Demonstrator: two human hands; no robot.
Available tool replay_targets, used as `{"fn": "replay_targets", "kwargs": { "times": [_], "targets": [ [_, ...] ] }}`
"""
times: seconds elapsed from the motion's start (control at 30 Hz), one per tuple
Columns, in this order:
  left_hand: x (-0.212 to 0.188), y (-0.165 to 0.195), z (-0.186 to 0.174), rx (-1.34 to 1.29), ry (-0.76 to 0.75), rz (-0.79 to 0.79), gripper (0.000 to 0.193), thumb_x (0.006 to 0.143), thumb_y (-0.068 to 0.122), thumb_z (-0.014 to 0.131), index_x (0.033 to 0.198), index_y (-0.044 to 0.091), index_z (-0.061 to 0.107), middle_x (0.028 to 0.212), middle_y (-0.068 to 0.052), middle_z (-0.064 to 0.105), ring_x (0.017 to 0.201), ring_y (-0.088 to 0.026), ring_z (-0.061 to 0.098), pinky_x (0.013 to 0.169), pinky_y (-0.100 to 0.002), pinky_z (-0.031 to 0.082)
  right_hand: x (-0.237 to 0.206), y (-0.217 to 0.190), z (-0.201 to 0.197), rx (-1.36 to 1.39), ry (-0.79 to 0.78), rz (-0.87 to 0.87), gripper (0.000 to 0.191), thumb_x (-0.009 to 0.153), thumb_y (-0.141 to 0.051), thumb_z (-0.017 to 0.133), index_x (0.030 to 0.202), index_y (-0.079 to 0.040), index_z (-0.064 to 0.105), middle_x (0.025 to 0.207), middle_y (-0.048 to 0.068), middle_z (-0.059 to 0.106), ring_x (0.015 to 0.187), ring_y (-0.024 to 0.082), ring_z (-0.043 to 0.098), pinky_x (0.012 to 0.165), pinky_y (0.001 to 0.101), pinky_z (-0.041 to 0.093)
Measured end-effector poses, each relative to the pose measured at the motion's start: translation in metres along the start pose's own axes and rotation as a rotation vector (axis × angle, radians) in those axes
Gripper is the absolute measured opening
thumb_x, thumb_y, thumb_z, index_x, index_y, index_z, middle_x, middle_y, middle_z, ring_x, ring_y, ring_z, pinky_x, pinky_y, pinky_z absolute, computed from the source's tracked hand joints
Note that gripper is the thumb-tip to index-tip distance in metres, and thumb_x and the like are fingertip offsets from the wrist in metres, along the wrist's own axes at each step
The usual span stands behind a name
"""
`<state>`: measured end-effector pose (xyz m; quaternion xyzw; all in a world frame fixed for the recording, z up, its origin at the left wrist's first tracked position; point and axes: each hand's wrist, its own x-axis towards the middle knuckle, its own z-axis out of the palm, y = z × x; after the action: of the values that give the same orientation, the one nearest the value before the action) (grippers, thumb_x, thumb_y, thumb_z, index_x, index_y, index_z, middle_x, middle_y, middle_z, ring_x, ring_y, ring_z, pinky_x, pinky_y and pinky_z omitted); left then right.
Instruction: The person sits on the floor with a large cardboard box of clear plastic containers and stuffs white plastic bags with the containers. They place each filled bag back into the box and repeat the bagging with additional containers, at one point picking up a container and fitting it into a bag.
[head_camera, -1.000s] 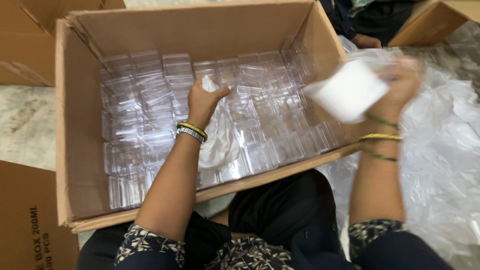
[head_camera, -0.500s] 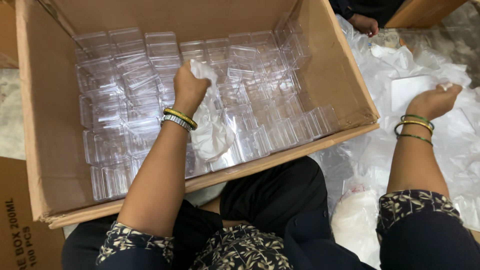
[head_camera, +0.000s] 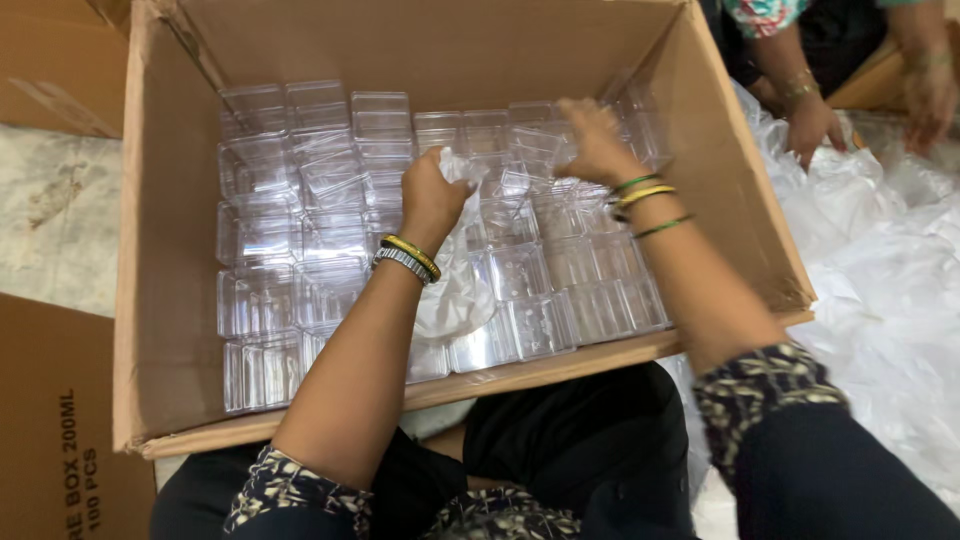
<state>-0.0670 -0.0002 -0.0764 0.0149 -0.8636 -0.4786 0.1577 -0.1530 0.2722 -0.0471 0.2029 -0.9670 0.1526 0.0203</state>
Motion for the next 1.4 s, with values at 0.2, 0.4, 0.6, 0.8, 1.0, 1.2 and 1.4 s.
{"fn": "replay_targets", "kwargs": {
  "times": [0.2,0.4,0.6,0.8,1.0,1.2,1.4],
  "targets": [
    [-0.005,0.017,-0.007,-0.054,-0.036,-0.047,0.037,0.083,0.015,0.075,0.116,-0.002,0.068,0.103,-0.026,0.073,0.101,-0.041,0.070,0.087,-0.045,0.055,-0.010,-0.054,0.054,-0.045,-0.113,0.204,0.100,0.069,-0.018,0.089,0.155,-0.021,0.037,0.155,0.030,0.027,0.127,0.050,0.050,0.105,0.0491,0.046],
    [0.000,0.023,-0.005,-0.060,0.008,0.006,0.027,0.080,0.012,0.074,0.102,-0.003,0.069,0.095,-0.027,0.072,0.093,-0.043,0.070,0.085,-0.048,0.054,-0.013,-0.058,0.057,0.101,-0.080,-0.013,0.070,0.071,-0.018,0.090,0.135,-0.012,0.063,0.126,0.023,0.058,0.117,0.041,0.059,0.102,0.0444,0.049],
    [0.001,0.010,-0.007,-0.106,-0.008,-0.045,0.027,0.071,0.009,0.076,0.096,0.000,0.073,0.092,-0.022,0.075,0.090,-0.038,0.073,0.080,-0.044,0.057,-0.009,-0.083,0.063,0.024,-0.358,-0.164,0.044,0.067,-0.018,0.088,0.109,-0.011,0.078,0.106,0.016,0.068,0.102,0.035,0.066,0.093,0.0431,0.052],
    [0.002,0.008,-0.013,-0.426,-0.001,-0.226,0.030,0.076,0.018,0.082,0.097,0.001,0.071,0.087,-0.010,0.077,0.078,-0.019,0.073,0.070,-0.035,0.057,-0.008,-0.094,0.024,1.094,-0.352,0.329,0.034,0.093,-0.038,0.062,0.097,-0.007,0.075,0.076,-0.001,0.068,0.072,0.016,0.066,0.067,0.0391,0.062],
    [0.001,0.008,-0.017,-0.944,-0.103,-0.410,0.019,0.083,0.014,0.080,0.094,0.002,0.071,0.085,-0.003,0.072,0.074,-0.013,0.065,0.067,-0.032,0.052,-0.034,-0.115,0.014,1.349,-0.228,0.247,0.013,0.093,-0.016,0.077,0.091,-0.008,0.068,0.075,-0.002,0.064,0.063,0.010,0.060,0.061,0.0300,0.057],
    [0.004,0.001,-0.026,-0.831,-0.010,-0.335,0.020,0.076,0.004,0.081,0.093,0.001,0.072,0.088,-0.004,0.074,0.077,-0.015,0.069,0.071,-0.031,0.054,-0.036,-0.096,-0.004,1.382,-0.184,0.405,0.008,0.090,-0.015,0.072,0.091,-0.008,0.069,0.076,-0.003,0.067,0.064,0.010,0.065,0.061,0.0333,0.064],
    [-0.003,-0.001,-0.017,-0.819,-0.095,-0.319,0.029,0.072,0.002,0.082,0.099,0.001,0.069,0.090,-0.004,0.074,0.079,-0.015,0.069,0.072,-0.031,0.055,-0.028,-0.096,0.026,1.433,-0.026,0.235,0.009,0.089,-0.006,0.074,0.097,-0.005,0.072,0.082,0.001,0.073,0.071,0.010,0.069,0.064,0.0268,0.058]
  ]
}}
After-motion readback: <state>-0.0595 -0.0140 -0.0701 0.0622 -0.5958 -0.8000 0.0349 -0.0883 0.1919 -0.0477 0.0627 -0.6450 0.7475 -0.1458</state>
